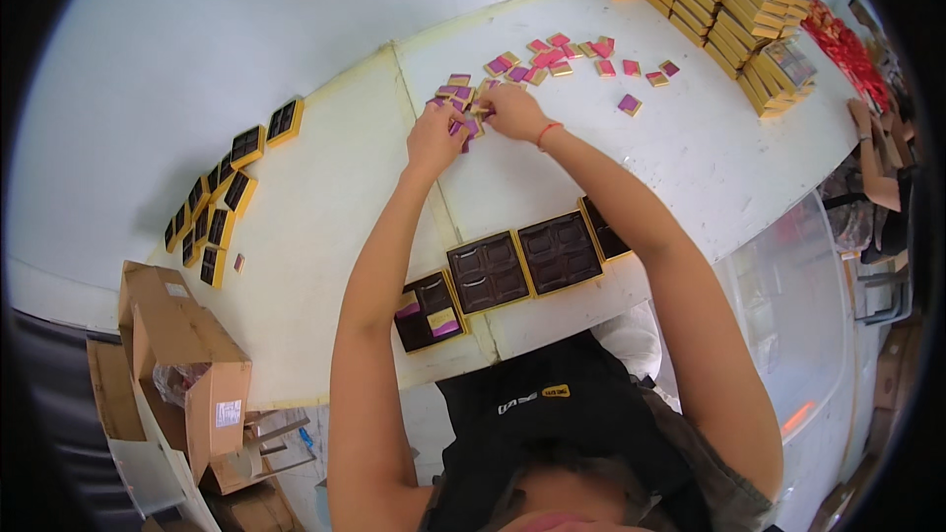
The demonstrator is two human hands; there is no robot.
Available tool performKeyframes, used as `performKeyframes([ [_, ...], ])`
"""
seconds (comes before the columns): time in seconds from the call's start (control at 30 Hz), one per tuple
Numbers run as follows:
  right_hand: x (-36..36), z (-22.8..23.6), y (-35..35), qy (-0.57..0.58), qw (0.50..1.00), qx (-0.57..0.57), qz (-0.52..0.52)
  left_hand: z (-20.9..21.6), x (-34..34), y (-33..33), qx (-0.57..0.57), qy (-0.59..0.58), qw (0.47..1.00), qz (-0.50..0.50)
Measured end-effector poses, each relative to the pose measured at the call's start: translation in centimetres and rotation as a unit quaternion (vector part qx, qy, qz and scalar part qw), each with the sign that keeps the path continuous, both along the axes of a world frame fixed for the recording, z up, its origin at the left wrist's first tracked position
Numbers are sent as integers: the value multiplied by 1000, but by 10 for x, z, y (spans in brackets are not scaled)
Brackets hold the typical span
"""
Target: The person places small pink and yellow rectangular pieces into black tray compartments on a white table. They then cover the filled trays with clear plastic lids and stack the completed units.
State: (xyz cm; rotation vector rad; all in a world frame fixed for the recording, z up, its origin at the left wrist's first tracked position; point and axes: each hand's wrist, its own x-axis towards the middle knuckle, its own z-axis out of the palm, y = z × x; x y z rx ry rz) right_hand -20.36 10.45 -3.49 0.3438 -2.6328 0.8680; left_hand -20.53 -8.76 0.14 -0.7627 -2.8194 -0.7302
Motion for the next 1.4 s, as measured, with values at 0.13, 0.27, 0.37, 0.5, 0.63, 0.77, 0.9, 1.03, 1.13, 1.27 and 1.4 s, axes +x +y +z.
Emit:
performKeyframes([
  [0.13, 42, 28, 2, 27, 990, -100, 96, -3, 11, -35, 170, -205, 964, -6],
  [0.27, 141, 79, -9, -144, 951, -230, 148, 28, 89, -55, 367, -324, 872, 11],
  [0.37, 197, 83, -18, -184, 897, -326, 234, 29, 128, -73, 398, -336, 854, -4],
  [0.5, 234, 80, -27, -250, 850, -394, 244, 17, 162, -85, 347, -281, 894, -28],
  [0.63, 241, 57, -36, -250, 833, -444, 218, 6, 174, -88, 275, -158, 947, -48],
  [0.77, 246, 45, -44, -256, 855, -416, 173, -2, 181, -97, 235, -198, 951, -38],
  [0.9, 252, 65, -53, -277, 868, -402, 94, 6, 185, -101, 225, -242, 943, -40],
  [1.03, 245, 53, -42, -162, 938, -256, 168, 9, 190, -102, 99, -50, 990, -83],
  [1.13, 242, 57, -39, -31, 966, -135, 219, 10, 199, -102, -10, 102, 988, -120],
  [1.27, 248, 57, -56, -138, 954, -209, 163, 13, 221, -97, -86, 120, 980, -135],
  [1.4, 243, 49, -55, -52, 972, -108, 201, 16, 227, -97, -121, 100, 978, -136],
])
